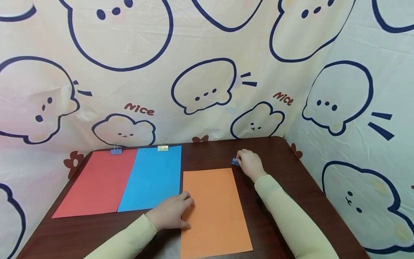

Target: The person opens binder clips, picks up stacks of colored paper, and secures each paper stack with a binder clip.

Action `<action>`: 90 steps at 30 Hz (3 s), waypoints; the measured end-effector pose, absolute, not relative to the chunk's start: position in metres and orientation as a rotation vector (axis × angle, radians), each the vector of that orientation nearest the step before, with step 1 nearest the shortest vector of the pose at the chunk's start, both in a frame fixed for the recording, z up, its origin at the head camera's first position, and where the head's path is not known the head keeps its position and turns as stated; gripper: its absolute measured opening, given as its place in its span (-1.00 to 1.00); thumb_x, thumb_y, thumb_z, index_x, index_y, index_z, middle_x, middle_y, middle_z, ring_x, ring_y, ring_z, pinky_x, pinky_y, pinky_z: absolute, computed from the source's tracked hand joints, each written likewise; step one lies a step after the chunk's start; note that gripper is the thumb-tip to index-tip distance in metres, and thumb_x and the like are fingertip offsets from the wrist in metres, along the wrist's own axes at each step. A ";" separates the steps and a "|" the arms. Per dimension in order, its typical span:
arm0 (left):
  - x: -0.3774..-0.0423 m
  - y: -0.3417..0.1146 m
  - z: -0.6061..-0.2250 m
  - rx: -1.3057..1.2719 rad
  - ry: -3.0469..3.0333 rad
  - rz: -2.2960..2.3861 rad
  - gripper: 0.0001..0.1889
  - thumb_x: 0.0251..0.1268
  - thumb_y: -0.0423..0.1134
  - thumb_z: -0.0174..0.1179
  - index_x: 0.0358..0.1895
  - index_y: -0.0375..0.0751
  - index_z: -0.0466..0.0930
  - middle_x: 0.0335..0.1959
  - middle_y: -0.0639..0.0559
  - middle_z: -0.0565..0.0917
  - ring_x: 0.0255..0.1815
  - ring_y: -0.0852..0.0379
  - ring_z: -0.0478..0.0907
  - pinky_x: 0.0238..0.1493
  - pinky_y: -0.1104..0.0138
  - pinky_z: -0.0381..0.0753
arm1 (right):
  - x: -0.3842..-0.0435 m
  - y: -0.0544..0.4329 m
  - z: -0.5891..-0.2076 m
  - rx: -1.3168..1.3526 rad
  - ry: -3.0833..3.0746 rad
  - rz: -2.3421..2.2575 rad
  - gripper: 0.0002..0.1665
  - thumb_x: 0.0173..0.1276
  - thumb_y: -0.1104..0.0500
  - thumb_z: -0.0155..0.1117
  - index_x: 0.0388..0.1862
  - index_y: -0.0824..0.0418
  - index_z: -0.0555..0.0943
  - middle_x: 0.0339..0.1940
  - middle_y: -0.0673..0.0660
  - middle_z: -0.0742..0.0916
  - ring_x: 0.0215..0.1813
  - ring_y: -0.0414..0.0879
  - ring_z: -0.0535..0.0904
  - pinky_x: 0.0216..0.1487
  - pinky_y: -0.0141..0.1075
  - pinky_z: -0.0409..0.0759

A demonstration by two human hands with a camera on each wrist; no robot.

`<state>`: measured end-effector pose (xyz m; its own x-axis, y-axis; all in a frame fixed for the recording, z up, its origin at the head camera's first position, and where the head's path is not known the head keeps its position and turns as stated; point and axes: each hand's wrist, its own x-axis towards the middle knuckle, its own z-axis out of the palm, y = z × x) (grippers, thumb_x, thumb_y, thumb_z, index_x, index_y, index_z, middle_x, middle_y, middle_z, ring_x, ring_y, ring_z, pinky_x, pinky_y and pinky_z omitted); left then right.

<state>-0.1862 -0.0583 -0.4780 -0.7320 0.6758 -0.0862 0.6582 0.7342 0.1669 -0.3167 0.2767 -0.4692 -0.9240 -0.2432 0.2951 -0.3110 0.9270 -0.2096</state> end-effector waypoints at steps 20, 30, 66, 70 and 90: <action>-0.186 -0.059 -0.478 1.093 2.794 0.187 -0.34 -0.02 0.22 0.58 0.08 -0.08 0.64 -0.10 0.08 0.52 -0.36 0.24 0.43 -0.17 0.36 0.63 | -0.317 0.279 -0.477 0.455 -2.789 0.318 -0.87 0.39 0.21 0.43 -0.35 0.14 0.64 -0.36 0.07 0.66 -0.33 -0.05 0.59 -0.24 -0.11 0.67; -0.186 -0.060 -0.477 1.098 2.785 0.213 -0.35 -0.01 0.20 0.58 0.08 -0.10 0.63 -0.10 0.07 0.51 -0.36 0.23 0.43 -0.18 0.35 0.62 | -0.315 0.277 -0.476 0.439 -2.807 0.329 -0.85 0.36 0.18 0.48 -0.38 0.11 0.66 -0.16 0.14 0.62 -0.24 -0.01 0.57 -0.20 -0.11 0.67; -0.184 -0.060 -0.476 1.091 2.797 0.207 -0.35 -0.02 0.20 0.58 0.07 -0.09 0.63 -0.08 0.06 0.52 -0.33 0.22 0.45 -0.18 0.34 0.63 | -0.316 0.279 -0.483 0.351 -2.953 0.617 -0.27 0.35 0.20 0.48 0.42 0.37 0.42 0.29 0.37 0.55 0.21 0.18 0.60 0.29 0.09 0.59; -0.185 -0.060 -0.478 1.090 2.798 0.206 -0.35 -0.01 0.21 0.57 0.08 -0.09 0.64 -0.07 0.06 0.52 -0.33 0.23 0.46 -0.17 0.35 0.63 | -0.316 0.278 -0.483 0.324 -2.967 0.648 -0.28 0.37 0.23 0.46 0.42 0.38 0.41 0.30 0.38 0.53 0.21 0.18 0.60 0.28 0.08 0.61; -0.185 -0.060 -0.479 1.093 2.793 0.216 -0.35 -0.02 0.22 0.58 0.06 -0.08 0.63 -0.09 0.07 0.51 -0.35 0.23 0.44 -0.17 0.36 0.63 | -0.314 0.280 -0.486 0.322 -2.942 0.637 -0.43 0.32 0.26 0.48 0.25 0.31 0.48 0.16 0.35 0.53 0.06 0.14 0.59 0.18 0.06 0.66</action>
